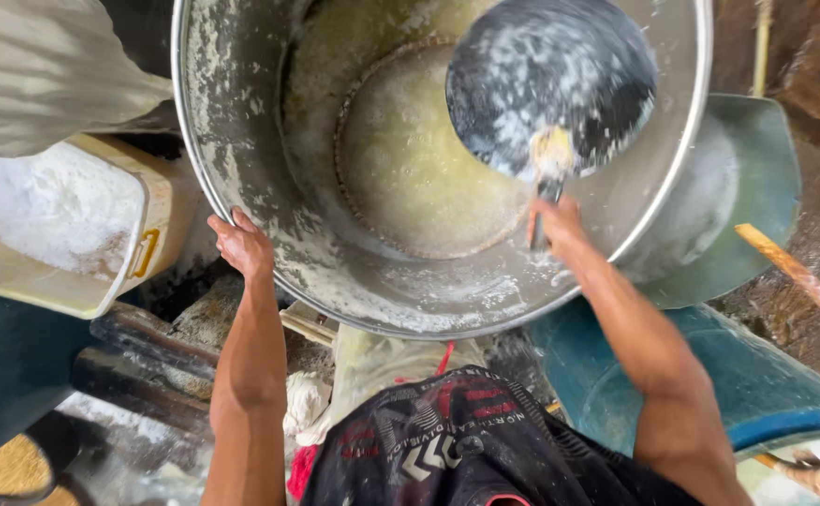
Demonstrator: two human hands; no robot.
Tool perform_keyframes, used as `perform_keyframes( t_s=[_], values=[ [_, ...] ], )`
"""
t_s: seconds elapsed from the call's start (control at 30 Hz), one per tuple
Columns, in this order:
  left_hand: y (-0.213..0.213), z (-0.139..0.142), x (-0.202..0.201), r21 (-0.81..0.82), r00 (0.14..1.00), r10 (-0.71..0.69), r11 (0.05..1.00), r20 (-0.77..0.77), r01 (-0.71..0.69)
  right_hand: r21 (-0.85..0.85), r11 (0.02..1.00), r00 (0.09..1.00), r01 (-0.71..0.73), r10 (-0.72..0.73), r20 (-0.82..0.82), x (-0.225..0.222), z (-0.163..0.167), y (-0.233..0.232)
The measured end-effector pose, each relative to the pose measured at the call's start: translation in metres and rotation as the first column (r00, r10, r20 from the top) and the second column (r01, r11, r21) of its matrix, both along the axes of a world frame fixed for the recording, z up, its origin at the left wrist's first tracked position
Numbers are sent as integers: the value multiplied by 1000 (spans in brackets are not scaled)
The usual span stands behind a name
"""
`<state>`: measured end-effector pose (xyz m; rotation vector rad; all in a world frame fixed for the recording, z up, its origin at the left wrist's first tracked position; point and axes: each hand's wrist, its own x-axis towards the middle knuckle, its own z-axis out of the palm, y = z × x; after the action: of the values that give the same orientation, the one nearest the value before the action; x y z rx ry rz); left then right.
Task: The person washes square wooden sieve frames in a wet processing area, scrubbing each frame's mesh surface with a red net scrubber and rinsing it, then stacks the cleaned frames aside. They then scoop pale liquid from a large metal vat with a small pan and pour it into a nearby basin.
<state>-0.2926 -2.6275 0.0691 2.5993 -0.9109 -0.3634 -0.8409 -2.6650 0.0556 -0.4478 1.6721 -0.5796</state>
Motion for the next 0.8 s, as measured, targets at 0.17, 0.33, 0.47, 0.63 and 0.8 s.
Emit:
perform_keyframes(
  t_s=[0.17,0.33,0.47,0.63,0.8],
  values=[
    [8,-12,7,-9,1000,-19,1000,-8,19,-162,886,533,-434,108,-839,-1,-108,-87],
    [13,-16,12,52,1000,-5,999,-25,6,-40,930,619,-364,210,-757,43,-158,-99],
    [13,-15,11,18,1000,-21,1000,-20,21,63,975,974,-213,217,-70,108,-170,-67],
    [14,-12,9,13,1000,16,1000,-24,-16,423,890,959,-172,52,279,175,-165,-26],
    [8,-9,7,14,1000,12,1000,-4,-12,352,889,861,-294,86,501,199,-133,10]
  ],
)
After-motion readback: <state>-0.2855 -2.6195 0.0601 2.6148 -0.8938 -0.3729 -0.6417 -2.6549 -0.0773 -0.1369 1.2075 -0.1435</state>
